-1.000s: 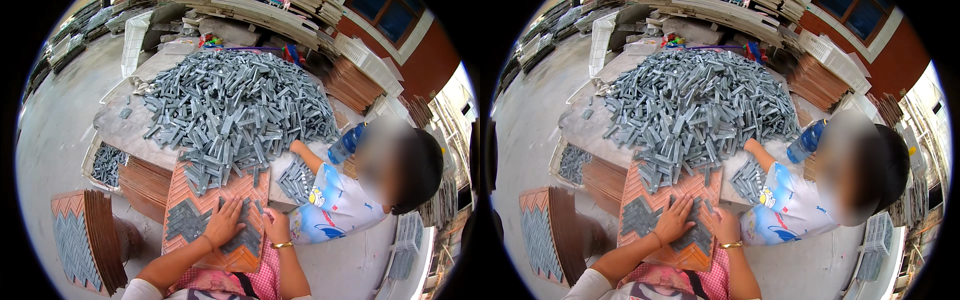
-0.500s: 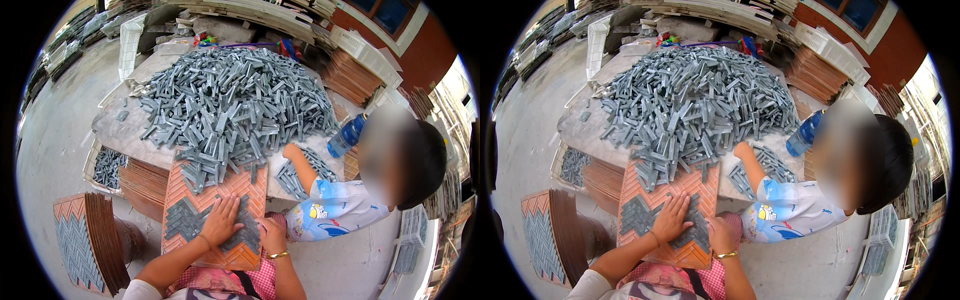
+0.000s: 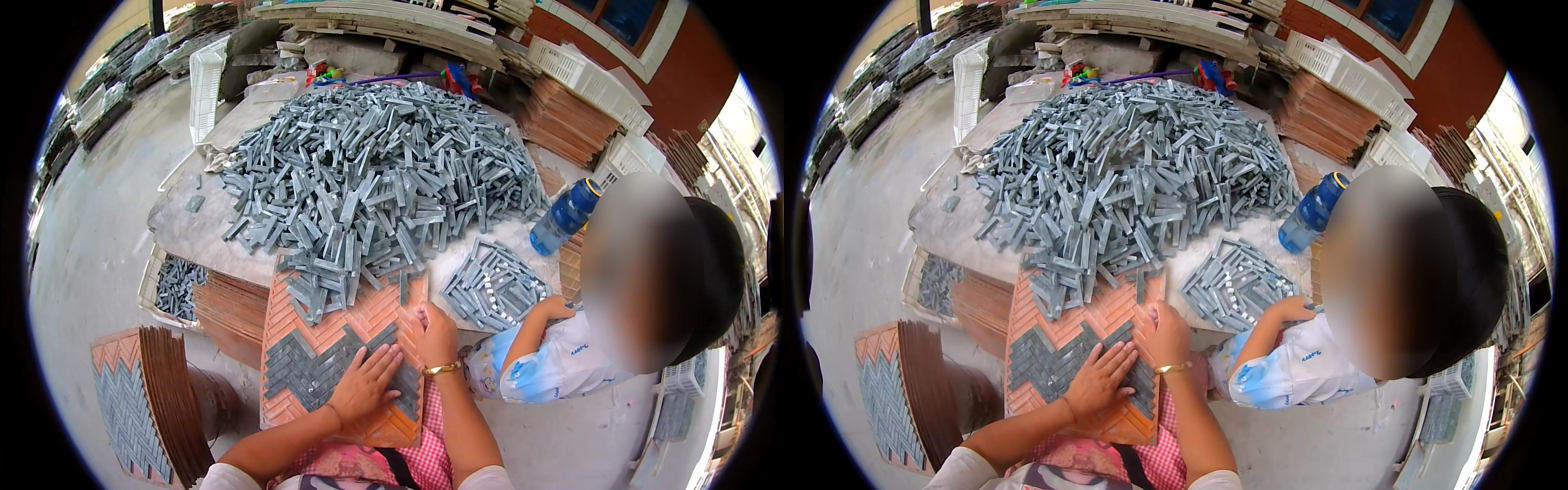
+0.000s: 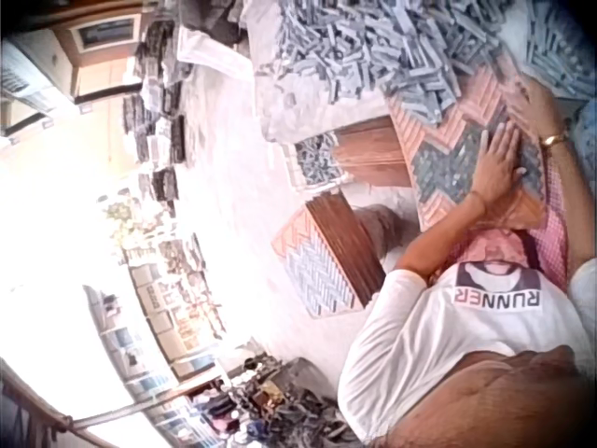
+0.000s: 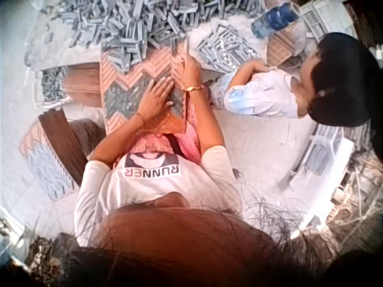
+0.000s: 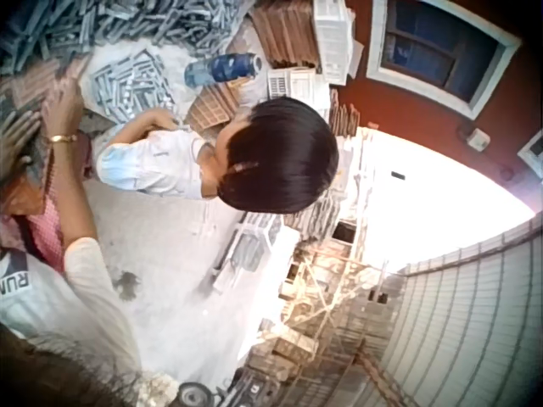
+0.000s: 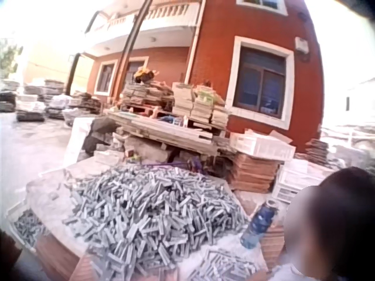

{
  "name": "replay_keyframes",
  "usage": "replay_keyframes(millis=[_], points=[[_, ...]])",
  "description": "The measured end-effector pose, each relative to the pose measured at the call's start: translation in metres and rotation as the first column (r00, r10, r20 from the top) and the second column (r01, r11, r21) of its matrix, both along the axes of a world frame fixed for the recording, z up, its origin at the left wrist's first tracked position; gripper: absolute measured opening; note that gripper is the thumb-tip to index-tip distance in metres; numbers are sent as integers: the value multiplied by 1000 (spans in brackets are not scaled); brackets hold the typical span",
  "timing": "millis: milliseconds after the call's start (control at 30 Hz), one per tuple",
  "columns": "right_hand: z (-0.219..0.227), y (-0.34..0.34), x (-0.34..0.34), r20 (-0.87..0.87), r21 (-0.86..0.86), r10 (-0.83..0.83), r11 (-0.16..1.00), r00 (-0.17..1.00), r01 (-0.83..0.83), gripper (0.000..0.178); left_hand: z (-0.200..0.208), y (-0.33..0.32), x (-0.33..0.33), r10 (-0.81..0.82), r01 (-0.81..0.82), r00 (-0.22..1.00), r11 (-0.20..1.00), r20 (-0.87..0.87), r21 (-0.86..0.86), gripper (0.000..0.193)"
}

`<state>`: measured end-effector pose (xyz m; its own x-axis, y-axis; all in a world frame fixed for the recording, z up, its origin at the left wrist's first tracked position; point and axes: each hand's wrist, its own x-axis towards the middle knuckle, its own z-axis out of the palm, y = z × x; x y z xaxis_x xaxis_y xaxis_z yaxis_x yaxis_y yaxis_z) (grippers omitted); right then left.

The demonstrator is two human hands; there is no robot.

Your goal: The person arranges small grey rectangular tiles onto a patterned board, creating a herringbone design. A child is present nearby, occasionally interacting with the tiles and a water bottle.

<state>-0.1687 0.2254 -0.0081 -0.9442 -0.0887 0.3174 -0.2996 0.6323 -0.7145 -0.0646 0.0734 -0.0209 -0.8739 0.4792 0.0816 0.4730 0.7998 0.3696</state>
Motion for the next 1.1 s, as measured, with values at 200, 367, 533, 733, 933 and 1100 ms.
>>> replay_keyframes(millis=[200,367,533,733,933,1100], points=[[-15,-28,-45,-112,89,-123,987,986,133,22,5,3,1,4,-4,1000,1000,-2,-3,70],[12,-3,3,205,71,68,994,976,-84,26,6,-4,6,24,-24,1000,1000,-1,14,70],[2,29,57,182,142,111,980,977,-137,26,23,5,5,21,-21,999,1000,25,-9,71],[3,23,70,112,168,69,982,991,-87,26,6,1,2,6,-6,1000,1000,-10,21,71],[4,20,55,195,113,133,981,972,-157,23,2,1,-1,14,-13,999,1000,-44,28,72],[17,11,11,152,156,129,976,980,-153,25,5,7,-2,17,-15,999,998,-44,58,67]])
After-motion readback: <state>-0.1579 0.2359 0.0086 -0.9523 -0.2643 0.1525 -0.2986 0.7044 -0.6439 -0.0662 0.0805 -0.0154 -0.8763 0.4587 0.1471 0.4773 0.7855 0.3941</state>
